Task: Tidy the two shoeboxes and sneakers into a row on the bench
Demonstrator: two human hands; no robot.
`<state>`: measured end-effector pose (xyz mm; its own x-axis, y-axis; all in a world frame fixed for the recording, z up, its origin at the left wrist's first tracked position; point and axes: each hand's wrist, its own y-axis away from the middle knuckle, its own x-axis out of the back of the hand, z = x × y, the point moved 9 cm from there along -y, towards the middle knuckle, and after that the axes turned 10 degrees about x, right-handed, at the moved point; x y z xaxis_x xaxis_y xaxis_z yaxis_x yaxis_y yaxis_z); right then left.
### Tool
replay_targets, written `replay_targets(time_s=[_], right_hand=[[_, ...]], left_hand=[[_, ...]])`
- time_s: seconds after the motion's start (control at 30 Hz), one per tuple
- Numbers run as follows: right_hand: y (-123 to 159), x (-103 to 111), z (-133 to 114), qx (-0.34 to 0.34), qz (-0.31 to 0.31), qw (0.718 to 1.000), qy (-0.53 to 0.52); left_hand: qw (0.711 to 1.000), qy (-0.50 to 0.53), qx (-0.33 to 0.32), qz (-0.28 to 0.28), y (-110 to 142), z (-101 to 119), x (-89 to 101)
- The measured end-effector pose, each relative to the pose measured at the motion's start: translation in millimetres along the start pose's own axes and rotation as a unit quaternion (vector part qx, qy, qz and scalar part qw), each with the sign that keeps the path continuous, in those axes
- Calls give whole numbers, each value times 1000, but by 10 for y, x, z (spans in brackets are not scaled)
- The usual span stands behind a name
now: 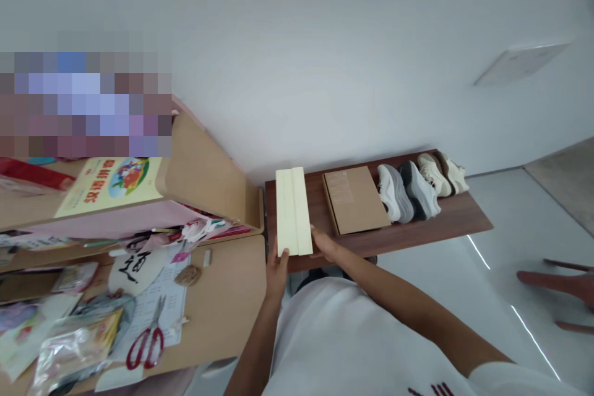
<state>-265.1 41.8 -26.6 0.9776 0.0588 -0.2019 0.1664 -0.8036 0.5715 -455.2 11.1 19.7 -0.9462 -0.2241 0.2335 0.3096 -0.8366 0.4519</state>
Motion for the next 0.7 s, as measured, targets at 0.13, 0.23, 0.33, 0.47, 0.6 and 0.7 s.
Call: replay_targets(time_s=[0.13, 0.23, 0.33, 0.47, 0.6, 0.7], right_hand=[[127, -114, -121, -8, -35, 997, -72], [142, -53, -161, 12, -47, 996, -81], [79, 144, -60, -2, 10, 997, -80], [14, 437, 127, -23, 113, 993, -40], [22, 552, 239, -20, 139, 990, -10], [26, 523, 204, 29, 124, 992, 23]], left_hand=[[995, -54, -79, 19, 174, 218, -116], [980, -135, -143, 7, 352, 339, -249], [954, -238, -182, -10, 518, 351, -461], [940, -298, -164, -33, 511, 216, -674], [951, -290, -101, 35, 221, 83, -437], [961, -260, -33, 82, -68, -55, -139]])
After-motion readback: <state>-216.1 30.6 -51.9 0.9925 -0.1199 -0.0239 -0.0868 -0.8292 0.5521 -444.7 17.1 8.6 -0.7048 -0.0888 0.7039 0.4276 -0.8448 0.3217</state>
